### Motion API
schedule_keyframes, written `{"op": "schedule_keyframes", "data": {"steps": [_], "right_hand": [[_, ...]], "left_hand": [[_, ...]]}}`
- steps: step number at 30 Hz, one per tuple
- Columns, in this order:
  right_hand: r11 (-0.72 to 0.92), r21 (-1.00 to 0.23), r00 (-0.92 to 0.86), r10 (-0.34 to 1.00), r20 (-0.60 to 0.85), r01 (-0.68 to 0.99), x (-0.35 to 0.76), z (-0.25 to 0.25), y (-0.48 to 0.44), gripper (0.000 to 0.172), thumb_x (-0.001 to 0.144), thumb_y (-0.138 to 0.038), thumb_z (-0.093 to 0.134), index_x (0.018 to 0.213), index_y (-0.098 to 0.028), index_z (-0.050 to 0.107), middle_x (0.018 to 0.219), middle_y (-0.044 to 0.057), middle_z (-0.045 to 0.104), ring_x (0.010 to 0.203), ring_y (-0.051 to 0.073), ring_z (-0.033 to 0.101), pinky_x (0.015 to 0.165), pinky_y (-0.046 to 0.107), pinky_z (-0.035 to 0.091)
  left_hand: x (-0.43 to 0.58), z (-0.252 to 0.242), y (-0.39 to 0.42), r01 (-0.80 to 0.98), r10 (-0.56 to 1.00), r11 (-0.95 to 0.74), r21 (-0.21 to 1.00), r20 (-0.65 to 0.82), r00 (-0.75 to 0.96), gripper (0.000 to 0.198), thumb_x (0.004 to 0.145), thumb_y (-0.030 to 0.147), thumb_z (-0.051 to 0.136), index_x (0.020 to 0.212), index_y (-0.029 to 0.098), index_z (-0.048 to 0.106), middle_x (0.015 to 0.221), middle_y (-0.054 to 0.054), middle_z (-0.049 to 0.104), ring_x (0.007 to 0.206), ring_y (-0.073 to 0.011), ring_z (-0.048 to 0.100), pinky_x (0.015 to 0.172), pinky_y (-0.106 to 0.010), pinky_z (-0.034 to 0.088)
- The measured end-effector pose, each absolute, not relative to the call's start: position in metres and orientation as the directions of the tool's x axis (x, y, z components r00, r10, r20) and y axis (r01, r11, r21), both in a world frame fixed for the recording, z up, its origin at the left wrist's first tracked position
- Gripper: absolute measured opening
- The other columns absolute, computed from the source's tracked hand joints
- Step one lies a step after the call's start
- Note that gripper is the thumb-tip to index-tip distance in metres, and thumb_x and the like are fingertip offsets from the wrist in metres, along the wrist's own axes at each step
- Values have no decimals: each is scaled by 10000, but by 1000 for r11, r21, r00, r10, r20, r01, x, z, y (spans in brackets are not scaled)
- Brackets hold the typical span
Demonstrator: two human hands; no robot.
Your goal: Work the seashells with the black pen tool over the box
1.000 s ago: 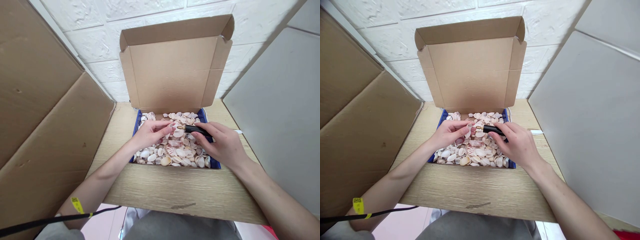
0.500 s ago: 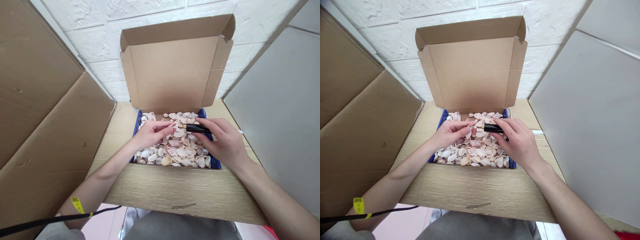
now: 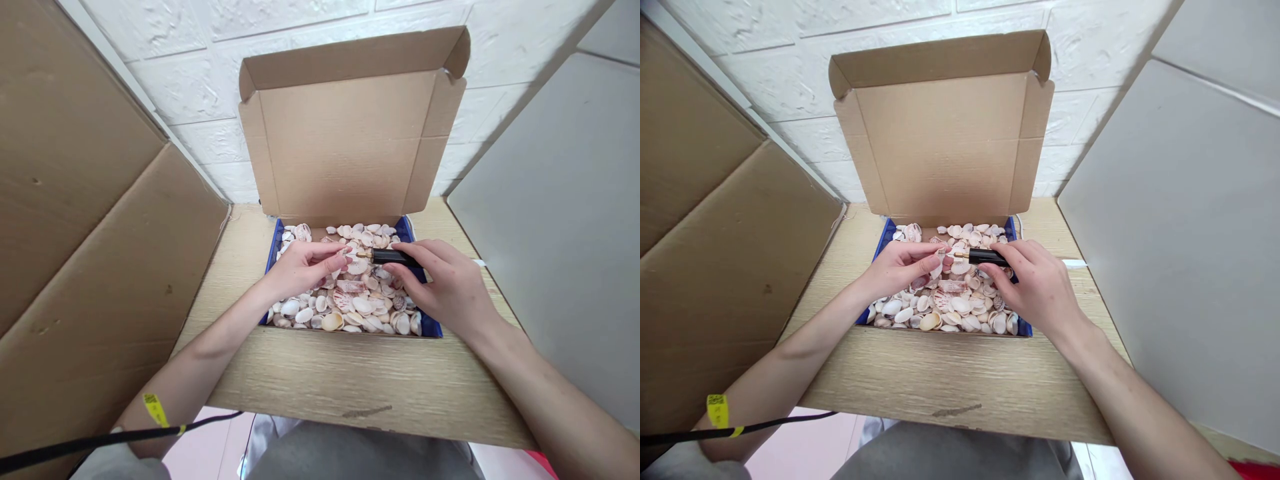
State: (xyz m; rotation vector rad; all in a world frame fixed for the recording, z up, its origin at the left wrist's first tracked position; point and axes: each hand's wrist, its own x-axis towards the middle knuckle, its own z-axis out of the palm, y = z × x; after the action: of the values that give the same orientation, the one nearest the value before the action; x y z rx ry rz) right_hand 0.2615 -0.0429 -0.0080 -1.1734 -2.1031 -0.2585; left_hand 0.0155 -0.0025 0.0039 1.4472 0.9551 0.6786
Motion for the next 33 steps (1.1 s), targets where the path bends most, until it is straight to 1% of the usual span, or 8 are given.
{"op": "schedule_keyframes", "data": {"steps": [5,9,11,14,18,24,30,33], "right_hand": [[571,-175,-340,677,652,802,262,-11,-43,230,916,-329,653,1060,-150,658,895,98,724,772,234,688,652,354,550],[582,-191,-336,673,659,790,262,-9,-43,218,912,-317,659,1089,-189,648,911,81,727,788,226,681,676,358,559],[591,-175,-335,649,683,787,262,-7,-43,227,905,-299,666,1112,-210,643,926,75,729,801,225,676,693,361,562],[604,-119,-341,589,733,788,262,-3,-43,269,883,-263,692,1142,-223,631,946,78,730,814,229,671,723,371,564],[622,-65,-363,536,762,780,262,-1,-44,315,865,-226,710,1167,-228,619,942,84,731,805,232,673,721,376,562],[588,-94,-338,580,742,803,262,0,-45,295,882,-266,694,1170,-275,635,947,62,741,794,235,684,719,392,563],[571,-111,-321,599,733,813,261,-4,-45,239,887,-321,698,1105,-230,664,890,60,747,737,211,685,661,345,557],[559,-145,-320,647,692,817,261,-7,-45,218,909,-347,670,1060,-192,671,845,56,742,702,193,686,607,313,538]], "left_hand": [[15,2,-2,167,867,57,984,-132,480,582,811,483,714,1224,74,701,914,-135,761,517,-80,515,451,-220,391],[15,2,-2,168,866,47,985,-124,484,569,817,475,708,1221,76,701,912,-134,759,522,-76,502,452,-218,390],[15,2,-2,168,864,44,985,-122,489,567,821,476,704,1221,74,701,913,-133,756,522,-73,495,455,-217,390],[15,2,-2,164,860,44,985,-121,496,563,823,483,699,1220,83,704,914,-125,750,526,-71,494,458,-216,389],[15,3,-3,155,856,53,987,-124,502,570,822,480,700,1228,81,698,911,-121,747,514,-62,475,457,-216,383],[15,4,-3,165,857,46,985,-123,500,560,824,481,700,1224,88,704,917,-123,752,527,-71,495,463,-219,393],[15,3,-3,166,864,32,986,-110,491,581,820,494,700,1224,77,701,901,-125,754,530,-78,507,460,-220,397],[15,3,-3,168,863,44,985,-122,491,572,824,496,694,1224,87,702,906,-121,750,519,-68,489,456,-216,390]]}}
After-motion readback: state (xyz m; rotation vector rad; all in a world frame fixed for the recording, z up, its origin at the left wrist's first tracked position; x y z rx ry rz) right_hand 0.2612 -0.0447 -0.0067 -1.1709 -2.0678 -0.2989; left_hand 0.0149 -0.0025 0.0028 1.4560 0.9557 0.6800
